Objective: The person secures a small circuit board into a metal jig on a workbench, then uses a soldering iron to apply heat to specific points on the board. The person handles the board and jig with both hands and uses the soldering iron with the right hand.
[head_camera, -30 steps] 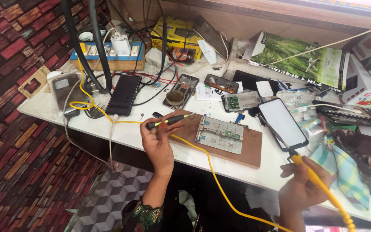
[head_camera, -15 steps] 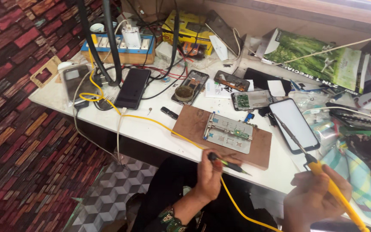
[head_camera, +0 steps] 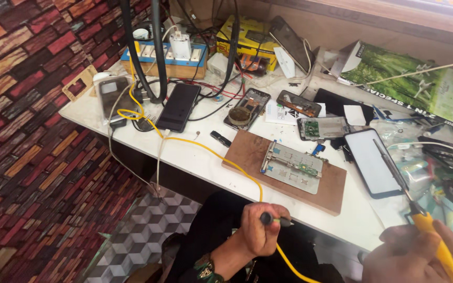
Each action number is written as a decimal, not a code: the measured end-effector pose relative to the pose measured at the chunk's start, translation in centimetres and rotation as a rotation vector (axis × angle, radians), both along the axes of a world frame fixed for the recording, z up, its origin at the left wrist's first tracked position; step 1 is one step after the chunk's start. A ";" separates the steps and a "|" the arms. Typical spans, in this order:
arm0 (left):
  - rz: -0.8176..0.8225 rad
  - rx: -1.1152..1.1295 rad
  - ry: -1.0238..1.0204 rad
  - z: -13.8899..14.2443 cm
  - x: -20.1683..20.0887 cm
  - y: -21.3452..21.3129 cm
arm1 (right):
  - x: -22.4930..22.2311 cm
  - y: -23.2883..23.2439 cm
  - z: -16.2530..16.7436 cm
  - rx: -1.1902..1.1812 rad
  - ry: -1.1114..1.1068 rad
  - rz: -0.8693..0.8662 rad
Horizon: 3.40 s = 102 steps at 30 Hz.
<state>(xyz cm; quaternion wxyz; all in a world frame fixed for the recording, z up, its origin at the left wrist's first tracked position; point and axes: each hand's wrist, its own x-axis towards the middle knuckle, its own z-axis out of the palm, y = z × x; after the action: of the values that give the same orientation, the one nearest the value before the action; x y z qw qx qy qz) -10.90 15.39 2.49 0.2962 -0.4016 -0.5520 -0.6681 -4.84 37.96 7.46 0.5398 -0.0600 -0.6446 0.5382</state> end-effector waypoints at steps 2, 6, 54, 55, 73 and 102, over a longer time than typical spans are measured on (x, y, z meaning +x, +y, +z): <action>0.037 -0.037 0.072 0.7 0.6 -0.9 | -0.8 0.2 -0.8 -0.002 0.041 0.025; 0.180 -0.126 0.141 -0.1 3.2 -1.6 | -2.6 0.3 -2.1 -0.057 0.127 0.148; -0.272 0.377 -0.796 0.3 -13.7 -1.5 | -7.3 6.7 -4.2 -0.493 -0.212 0.581; -0.240 0.359 -0.835 0.2 -13.9 -1.5 | -7.3 6.7 -4.3 -0.506 -0.207 0.597; -0.373 0.275 -0.783 -1.0 -14.8 -2.2 | -5.8 5.8 -5.5 -0.578 -0.191 0.530; -0.529 0.158 -0.864 -1.6 -15.2 -3.7 | -5.5 5.8 -5.5 -0.593 -0.172 0.529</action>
<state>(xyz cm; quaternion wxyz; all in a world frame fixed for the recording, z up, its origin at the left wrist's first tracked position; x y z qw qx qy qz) -26.09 11.68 0.87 -0.1089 -0.1911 -0.4514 -0.8648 -10.37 43.79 1.95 0.2861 -0.0899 -0.4974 0.8141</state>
